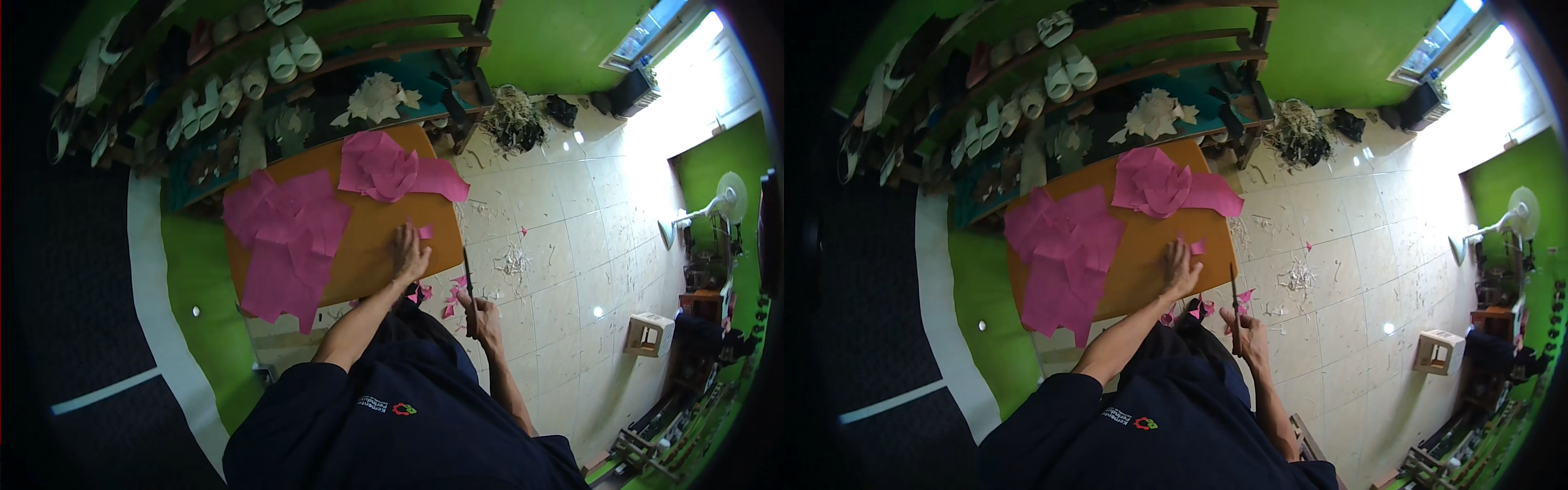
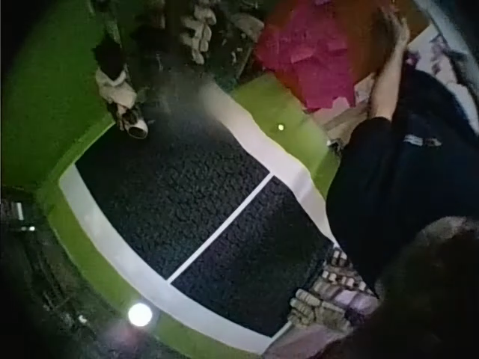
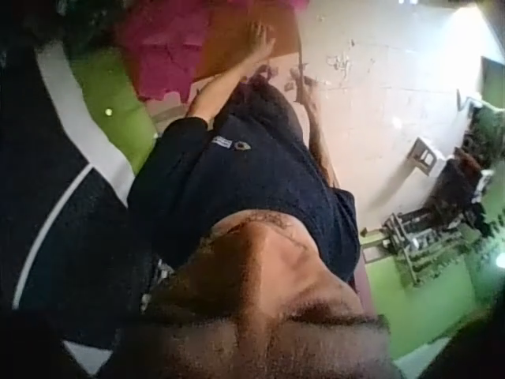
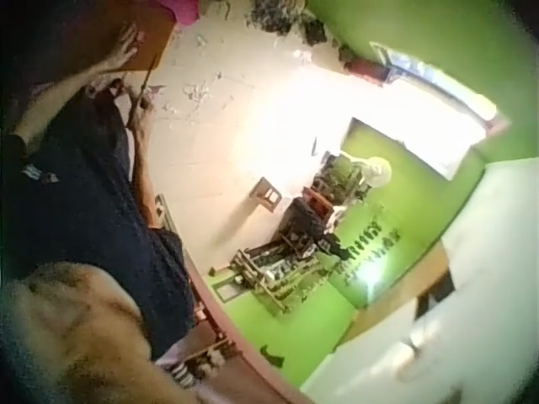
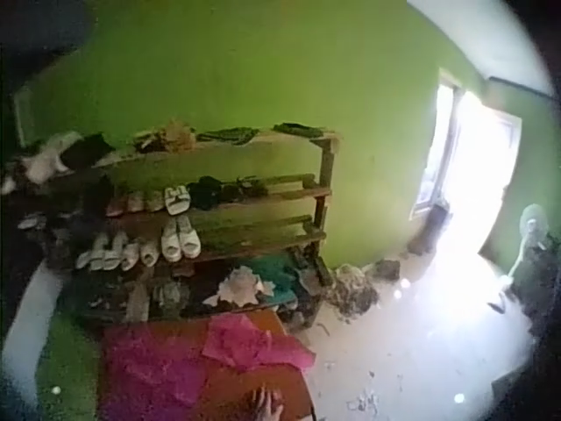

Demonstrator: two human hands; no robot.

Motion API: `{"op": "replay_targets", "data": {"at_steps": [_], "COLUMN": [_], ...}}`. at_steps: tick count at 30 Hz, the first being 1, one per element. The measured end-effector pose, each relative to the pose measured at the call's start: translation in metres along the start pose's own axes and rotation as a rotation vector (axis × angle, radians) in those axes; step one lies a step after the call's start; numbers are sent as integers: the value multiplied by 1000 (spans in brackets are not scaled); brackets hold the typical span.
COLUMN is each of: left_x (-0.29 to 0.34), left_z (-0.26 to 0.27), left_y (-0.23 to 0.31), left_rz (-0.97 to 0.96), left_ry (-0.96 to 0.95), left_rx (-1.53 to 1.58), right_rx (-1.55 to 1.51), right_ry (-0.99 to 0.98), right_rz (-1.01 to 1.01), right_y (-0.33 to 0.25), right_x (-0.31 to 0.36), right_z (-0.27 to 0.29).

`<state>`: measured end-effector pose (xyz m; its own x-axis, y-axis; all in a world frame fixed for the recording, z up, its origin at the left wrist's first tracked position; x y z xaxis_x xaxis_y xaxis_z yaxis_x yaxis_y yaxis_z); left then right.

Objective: Cutting out pink shoe component linings or fabric patterns from a sheet using handheld scissors on a workspace table.

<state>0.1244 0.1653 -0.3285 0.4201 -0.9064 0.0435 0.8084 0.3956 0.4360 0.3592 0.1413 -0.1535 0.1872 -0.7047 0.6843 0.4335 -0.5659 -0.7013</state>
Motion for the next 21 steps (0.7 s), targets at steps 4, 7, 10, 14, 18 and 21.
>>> {"op": "replay_targets", "data": {"at_steps": [4,7,10,14,18,21], "left_x": [51,89,95,90,94,100], "left_z": [4,14,33,89,130,140], "left_y": [73,84,50,-65,-196,-239], "left_rz": [-450,-500,-244,371,613,778], "left_ry": [-182,-302,-187,257,594,541], "left_rx": [274,479,720,672,107,-24], "right_rx": [-27,7,-8,14,38,59], "right_ry": [57,32,-19,-102,-135,-154], "right_rz": [36,56,108,116,172,173], "right_y": [-13,-24,-26,-41,-51,-54], "right_x": [0,-2,-8,-1,8,10], "right_z": [7,-2,-14,-36,-56,-61]}}
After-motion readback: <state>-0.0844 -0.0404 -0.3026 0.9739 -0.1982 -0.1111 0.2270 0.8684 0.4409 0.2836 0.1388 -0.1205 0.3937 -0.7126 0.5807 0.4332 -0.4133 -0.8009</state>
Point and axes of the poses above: each hand's wrist, its own x-axis away from the middle knuckle, its own z-axis out of the back of the hand, y = z × x, the point moved 6 cm from there along -x, towards the middle knuckle, and after that the axes turned 9 degrees about -x, right-handed, at the moved point
